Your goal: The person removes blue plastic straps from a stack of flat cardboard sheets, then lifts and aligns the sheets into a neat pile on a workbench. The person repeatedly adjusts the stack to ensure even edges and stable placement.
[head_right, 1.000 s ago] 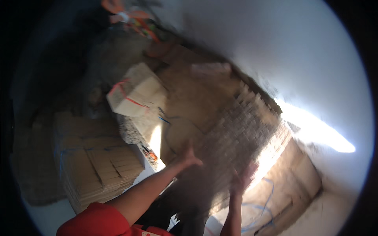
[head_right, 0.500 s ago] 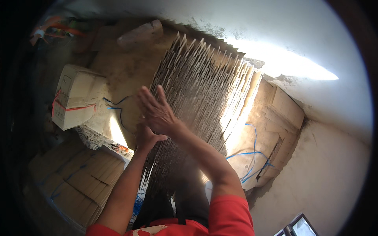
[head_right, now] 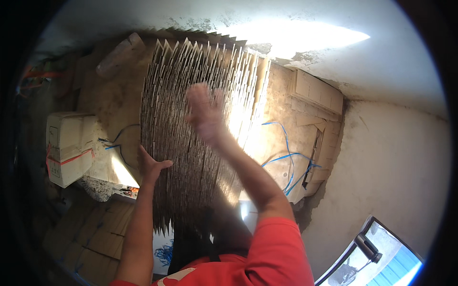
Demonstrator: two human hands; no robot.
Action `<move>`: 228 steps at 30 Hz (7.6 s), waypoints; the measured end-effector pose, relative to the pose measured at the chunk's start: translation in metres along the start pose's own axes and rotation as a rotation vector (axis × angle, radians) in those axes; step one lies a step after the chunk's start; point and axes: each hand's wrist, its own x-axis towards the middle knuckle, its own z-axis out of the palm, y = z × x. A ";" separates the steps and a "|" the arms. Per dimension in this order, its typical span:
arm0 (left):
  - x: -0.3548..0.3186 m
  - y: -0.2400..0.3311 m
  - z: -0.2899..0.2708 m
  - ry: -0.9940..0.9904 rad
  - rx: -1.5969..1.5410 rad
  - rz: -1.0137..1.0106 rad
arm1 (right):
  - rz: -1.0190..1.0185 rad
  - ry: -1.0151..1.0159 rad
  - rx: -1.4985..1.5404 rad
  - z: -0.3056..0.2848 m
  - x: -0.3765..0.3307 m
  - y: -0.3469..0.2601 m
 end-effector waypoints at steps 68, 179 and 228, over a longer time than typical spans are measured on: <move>-0.017 -0.049 0.016 -0.010 -0.450 0.055 | -0.662 -0.243 -0.082 0.111 0.015 -0.124; -0.172 -0.173 0.008 -0.200 -0.271 -0.040 | -0.769 -0.095 0.029 0.128 0.019 -0.115; -0.244 -0.244 -0.005 -0.721 0.280 -0.290 | -0.818 -0.017 0.096 0.125 0.021 -0.115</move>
